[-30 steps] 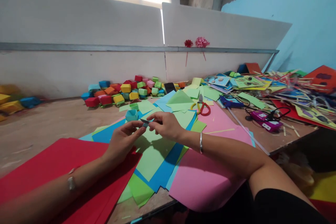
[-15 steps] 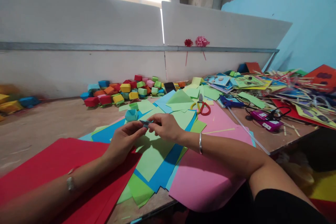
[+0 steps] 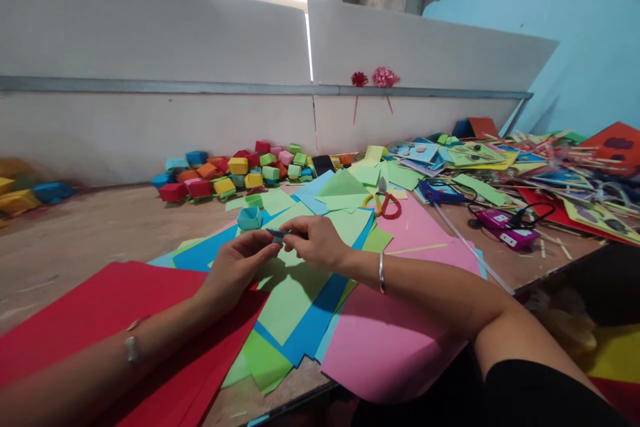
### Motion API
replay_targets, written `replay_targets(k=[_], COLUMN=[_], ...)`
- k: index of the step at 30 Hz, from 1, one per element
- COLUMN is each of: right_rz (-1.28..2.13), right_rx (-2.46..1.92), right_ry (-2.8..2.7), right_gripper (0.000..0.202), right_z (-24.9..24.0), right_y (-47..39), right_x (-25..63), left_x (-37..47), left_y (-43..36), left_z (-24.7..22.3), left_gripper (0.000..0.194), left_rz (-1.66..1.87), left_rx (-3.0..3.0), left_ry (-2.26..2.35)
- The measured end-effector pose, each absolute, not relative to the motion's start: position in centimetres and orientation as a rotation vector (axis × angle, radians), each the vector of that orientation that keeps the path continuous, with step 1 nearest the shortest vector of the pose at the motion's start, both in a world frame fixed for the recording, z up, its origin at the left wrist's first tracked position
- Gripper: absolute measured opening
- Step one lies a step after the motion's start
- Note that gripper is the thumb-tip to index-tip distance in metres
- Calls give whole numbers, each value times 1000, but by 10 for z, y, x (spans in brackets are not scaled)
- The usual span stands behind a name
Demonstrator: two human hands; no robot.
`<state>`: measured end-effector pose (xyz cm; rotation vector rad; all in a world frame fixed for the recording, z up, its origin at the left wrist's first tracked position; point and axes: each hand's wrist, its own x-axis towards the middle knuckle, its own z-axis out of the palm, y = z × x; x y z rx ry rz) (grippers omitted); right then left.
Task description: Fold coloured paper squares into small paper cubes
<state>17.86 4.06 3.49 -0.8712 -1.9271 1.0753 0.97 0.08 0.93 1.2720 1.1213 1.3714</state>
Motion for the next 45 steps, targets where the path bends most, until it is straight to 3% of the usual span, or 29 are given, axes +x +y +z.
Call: replay_targets(k=[16, 24, 28, 35, 45], right_rz=[803, -34, -265, -160, -126], right_rx=[-880, -838, -847, -806, -803], right_ry=[-1994, -2246, -2302, -2333, -2400], right_gripper=[18, 26, 35, 25, 26], right_z=[32, 14, 10, 8, 11], right_y=[38, 36, 35, 34, 42], right_x=[181, 177, 173, 174, 170], left_x=[13, 14, 15, 14, 15], left_y=[-4, -5, -3, -3, -4], left_z=[17, 12, 9, 9, 11], left_gripper=[35, 40, 42, 41, 47], left_rz=[1229, 1289, 1355, 1391, 1343], left_rx=[1302, 1152, 1052, 1141, 1042], left_ry=[1211, 1175, 1142, 1170, 1209])
